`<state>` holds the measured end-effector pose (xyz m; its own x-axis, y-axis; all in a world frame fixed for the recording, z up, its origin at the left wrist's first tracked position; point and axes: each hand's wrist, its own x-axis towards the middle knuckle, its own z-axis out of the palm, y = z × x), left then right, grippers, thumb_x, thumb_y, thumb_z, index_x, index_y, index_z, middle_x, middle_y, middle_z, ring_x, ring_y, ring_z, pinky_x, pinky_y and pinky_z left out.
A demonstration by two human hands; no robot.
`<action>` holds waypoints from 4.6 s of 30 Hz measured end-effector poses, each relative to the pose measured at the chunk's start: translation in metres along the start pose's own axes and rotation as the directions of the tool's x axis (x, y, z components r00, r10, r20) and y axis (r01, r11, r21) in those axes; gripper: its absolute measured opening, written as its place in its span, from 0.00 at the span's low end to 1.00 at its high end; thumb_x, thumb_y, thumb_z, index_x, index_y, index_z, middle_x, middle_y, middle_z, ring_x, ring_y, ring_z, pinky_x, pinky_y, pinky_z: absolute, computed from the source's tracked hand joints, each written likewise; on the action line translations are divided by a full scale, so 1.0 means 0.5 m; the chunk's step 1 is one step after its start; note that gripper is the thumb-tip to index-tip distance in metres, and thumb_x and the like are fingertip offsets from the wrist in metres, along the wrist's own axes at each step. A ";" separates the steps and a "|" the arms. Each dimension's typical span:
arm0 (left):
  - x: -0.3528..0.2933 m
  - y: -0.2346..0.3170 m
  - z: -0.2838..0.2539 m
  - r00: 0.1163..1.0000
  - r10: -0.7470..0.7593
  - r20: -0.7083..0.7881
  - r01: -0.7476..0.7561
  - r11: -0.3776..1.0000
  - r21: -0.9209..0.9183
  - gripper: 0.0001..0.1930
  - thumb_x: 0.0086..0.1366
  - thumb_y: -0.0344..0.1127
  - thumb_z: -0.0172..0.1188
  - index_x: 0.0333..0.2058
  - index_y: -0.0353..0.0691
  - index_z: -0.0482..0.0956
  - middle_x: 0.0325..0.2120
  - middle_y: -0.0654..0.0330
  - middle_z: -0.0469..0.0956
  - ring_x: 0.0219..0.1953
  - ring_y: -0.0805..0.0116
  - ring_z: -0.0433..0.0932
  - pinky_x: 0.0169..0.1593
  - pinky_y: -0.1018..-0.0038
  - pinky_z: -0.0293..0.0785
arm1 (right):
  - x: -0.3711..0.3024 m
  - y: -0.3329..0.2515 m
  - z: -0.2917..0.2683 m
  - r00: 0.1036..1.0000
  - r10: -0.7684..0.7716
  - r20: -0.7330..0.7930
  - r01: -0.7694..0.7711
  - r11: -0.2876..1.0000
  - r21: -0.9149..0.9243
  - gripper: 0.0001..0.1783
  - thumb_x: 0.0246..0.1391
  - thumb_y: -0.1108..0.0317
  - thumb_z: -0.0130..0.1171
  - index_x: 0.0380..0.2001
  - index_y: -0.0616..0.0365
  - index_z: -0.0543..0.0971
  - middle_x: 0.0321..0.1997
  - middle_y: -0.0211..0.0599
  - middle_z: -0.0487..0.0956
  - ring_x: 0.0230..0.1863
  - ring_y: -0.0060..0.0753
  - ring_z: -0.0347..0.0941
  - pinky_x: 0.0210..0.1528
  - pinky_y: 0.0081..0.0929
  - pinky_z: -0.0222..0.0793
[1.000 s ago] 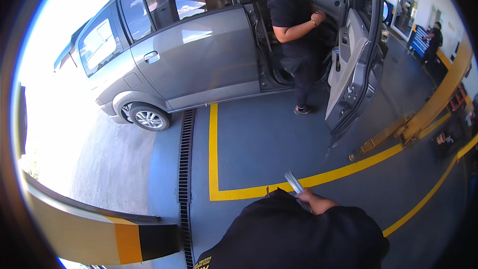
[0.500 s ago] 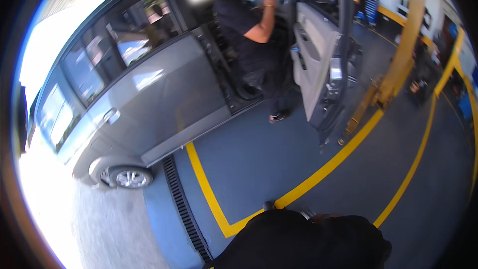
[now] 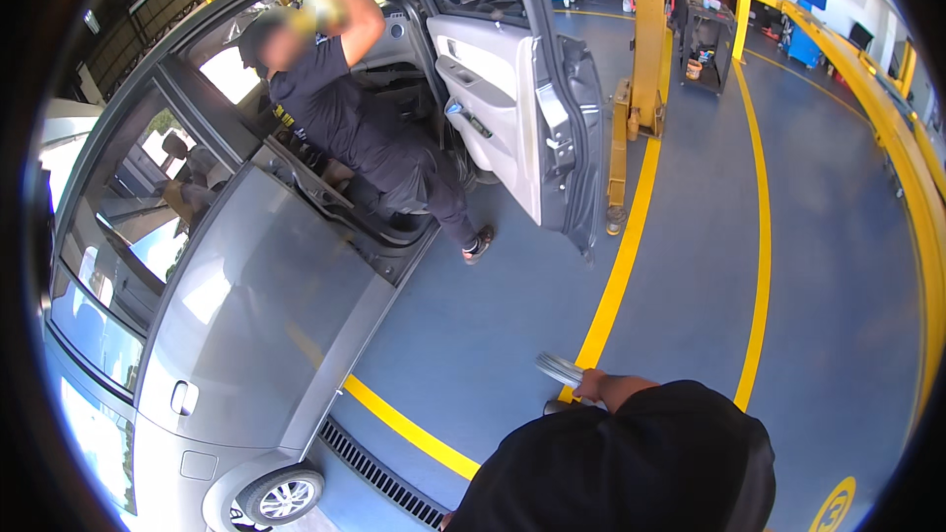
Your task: The person walks through an auto repair shop carrying a coiled wire, places it in the trunk of a gray SUV, and then measures and cuts a length of wire. The person strips the wire ends and attaches a small black connector to one end.
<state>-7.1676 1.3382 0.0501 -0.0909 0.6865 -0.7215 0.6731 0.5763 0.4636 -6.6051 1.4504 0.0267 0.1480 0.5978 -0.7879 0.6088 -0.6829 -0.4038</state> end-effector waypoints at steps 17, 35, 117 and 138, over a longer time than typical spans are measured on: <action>-0.069 -0.718 -0.530 0.932 -0.292 -0.213 0.180 0.887 -0.425 0.12 0.70 0.43 0.57 0.36 0.41 0.81 0.28 0.56 0.80 0.26 0.56 0.79 0.33 0.61 0.77 | -0.116 -0.670 0.601 0.995 -0.085 0.052 0.100 0.835 -0.542 0.27 0.44 0.47 0.72 0.41 0.57 0.88 0.35 0.43 0.88 0.35 0.41 0.86 0.43 0.37 0.82; -0.469 -1.209 -0.339 0.620 -0.469 0.629 0.321 -0.580 -0.748 0.14 0.72 0.42 0.61 0.41 0.35 0.82 0.30 0.59 0.81 0.28 0.66 0.79 0.32 0.67 0.77 | -0.165 -1.455 1.643 0.798 -0.228 0.558 0.596 0.433 -0.676 0.18 0.51 0.63 0.69 0.38 0.69 0.84 0.34 0.48 0.85 0.33 0.43 0.84 0.34 0.43 0.80; 1.268 -2.075 -3.974 0.944 0.028 0.330 0.125 0.891 -0.436 0.29 0.65 0.64 0.68 0.32 0.40 0.74 0.21 0.63 0.70 0.22 0.69 0.70 0.28 0.69 0.69 | -0.695 -3.664 3.568 0.874 -0.121 -0.470 0.332 -0.558 0.760 0.20 0.61 0.60 0.59 0.53 0.59 0.80 0.14 0.19 0.64 0.15 0.15 0.61 0.27 0.23 0.65; 1.324 -1.931 -3.724 0.998 -0.024 0.056 0.031 0.992 -0.119 0.44 0.67 0.70 0.59 0.55 0.26 0.72 0.53 0.39 0.78 0.55 0.46 0.81 0.55 0.57 0.78 | -0.278 -3.721 3.477 0.783 -0.098 -0.615 0.096 0.995 -0.037 0.28 0.54 0.62 0.73 0.58 0.51 0.78 0.56 0.46 0.79 0.61 0.49 0.76 0.61 0.43 0.73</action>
<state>-9.2442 2.0621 0.0828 -0.0660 0.6466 -0.7600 0.5774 0.6459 0.4994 -9.1136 1.9078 0.0788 0.5353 0.7929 -0.2910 0.6485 -0.6066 -0.4599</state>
